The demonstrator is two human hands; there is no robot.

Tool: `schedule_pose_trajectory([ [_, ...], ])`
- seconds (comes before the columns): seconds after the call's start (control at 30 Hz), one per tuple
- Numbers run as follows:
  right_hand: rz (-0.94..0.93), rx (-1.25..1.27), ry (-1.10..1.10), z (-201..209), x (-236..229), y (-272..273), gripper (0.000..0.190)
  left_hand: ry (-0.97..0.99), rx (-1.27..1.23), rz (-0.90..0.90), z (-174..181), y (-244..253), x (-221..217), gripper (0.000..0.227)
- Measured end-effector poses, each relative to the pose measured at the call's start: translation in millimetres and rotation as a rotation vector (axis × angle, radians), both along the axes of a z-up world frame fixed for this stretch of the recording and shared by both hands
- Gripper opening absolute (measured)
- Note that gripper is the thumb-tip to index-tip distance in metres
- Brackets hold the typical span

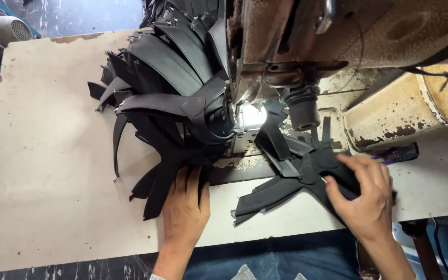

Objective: Stitching black material components together using an industrial sewing machine in a shoe manufacturing facility.

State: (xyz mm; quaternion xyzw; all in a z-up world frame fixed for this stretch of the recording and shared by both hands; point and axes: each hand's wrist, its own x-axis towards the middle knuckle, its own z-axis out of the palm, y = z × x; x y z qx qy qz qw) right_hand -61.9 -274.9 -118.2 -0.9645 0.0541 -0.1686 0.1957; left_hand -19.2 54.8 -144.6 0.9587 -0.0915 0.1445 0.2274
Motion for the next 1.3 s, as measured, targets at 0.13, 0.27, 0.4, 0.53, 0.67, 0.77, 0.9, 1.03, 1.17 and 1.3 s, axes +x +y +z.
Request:
schedule_pose_trajectory([
  [0.13, -0.068, -0.147, 0.522, -32.3, -1.7, -7.9, 0.106, 0.024, 0.014, 0.018, 2.5, -0.5, -0.1, 0.044],
  [0.27, -0.054, 0.140, 0.321, -5.5, -3.9, -6.5, 0.061, 0.027, 0.003, 0.018, 6.0, -5.5, -3.3, 0.046],
  [0.4, -0.015, 0.164, -0.023, 23.8, -8.5, -1.7, 0.045, 0.030, 0.020, 0.037, 6.0, -10.9, -4.3, 0.046],
  [0.53, -0.034, 0.213, 0.179, 7.2, -8.9, -13.5, 0.044, 0.054, 0.029, 0.039, 9.4, -13.8, -7.5, 0.045],
  [0.67, 0.042, 0.128, 0.301, 4.6, -7.0, -19.0, 0.067, 0.020, 0.030, 0.047, 9.3, -12.8, -11.3, 0.044],
  [0.77, -0.004, 0.077, 0.419, -1.4, -4.3, -23.1, 0.077, 0.017, 0.033, 0.037, 13.0, -11.8, -8.6, 0.046],
  [0.9, 0.027, 0.128, 0.372, 7.2, -6.4, -25.0, 0.058, 0.030, 0.012, 0.032, 17.5, -13.5, -10.8, 0.047],
  [1.03, 0.038, 0.219, 0.348, 21.3, -6.0, -28.7, 0.053, 0.018, 0.025, 0.032, 18.1, -14.3, -12.0, 0.045],
  [1.17, 0.098, 0.273, 0.240, 35.3, -9.9, -31.0, 0.042, 0.019, 0.038, 0.062, 19.2, -14.6, -12.4, 0.042],
  [1.3, 0.117, 0.358, 0.081, 71.8, -26.6, -20.4, 0.052, 0.026, 0.043, 0.055, 21.4, -14.1, -13.5, 0.039],
])
